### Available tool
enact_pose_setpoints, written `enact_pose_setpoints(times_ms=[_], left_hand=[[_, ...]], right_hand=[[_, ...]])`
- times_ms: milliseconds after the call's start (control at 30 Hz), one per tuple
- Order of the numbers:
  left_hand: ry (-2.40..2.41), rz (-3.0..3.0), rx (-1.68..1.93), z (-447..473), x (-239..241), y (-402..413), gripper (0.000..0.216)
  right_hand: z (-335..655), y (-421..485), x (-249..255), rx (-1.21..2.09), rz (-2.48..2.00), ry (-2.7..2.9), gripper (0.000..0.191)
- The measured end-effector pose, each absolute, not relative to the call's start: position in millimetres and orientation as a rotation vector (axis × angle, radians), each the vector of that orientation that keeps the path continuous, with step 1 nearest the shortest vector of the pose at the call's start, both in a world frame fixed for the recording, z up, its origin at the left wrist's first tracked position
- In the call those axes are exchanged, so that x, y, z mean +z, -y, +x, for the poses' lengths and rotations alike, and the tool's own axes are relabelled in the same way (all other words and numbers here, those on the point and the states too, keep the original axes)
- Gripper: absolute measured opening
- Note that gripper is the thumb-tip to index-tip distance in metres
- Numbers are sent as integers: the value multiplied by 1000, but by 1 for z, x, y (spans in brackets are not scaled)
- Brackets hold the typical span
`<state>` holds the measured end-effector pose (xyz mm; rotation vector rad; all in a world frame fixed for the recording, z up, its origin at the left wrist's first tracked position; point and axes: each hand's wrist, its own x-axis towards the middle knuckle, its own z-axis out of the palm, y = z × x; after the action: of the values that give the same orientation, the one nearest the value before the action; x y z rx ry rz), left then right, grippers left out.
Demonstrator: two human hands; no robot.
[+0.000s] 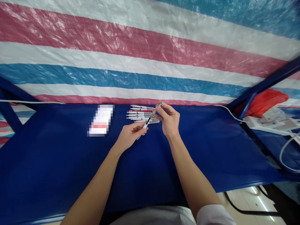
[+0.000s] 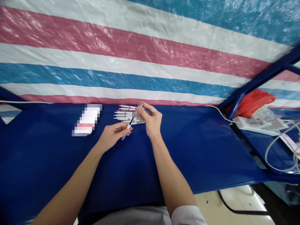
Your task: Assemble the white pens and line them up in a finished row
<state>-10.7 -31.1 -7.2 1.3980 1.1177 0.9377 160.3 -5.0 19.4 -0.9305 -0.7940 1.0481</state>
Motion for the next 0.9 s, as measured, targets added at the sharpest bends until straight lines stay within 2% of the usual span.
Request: enact_pose_setpoints(times_ms=[200,300,467,900], left_hand=[[-1115,1401,1007,-7,-7,30,50],[-1126,1414,1034,-6,-9,30,50],[-1133,1472,1050,-5,-15,28,41],[-1234,1967,1244,-1,-22,29,23]], right_hand=[[158,9,14,1121,-967,823,35],[154,15,9,1169,-964,860,32],[146,22,-1,1089,-883,855,22],[147,25,-11,1091,-941,754,25]])
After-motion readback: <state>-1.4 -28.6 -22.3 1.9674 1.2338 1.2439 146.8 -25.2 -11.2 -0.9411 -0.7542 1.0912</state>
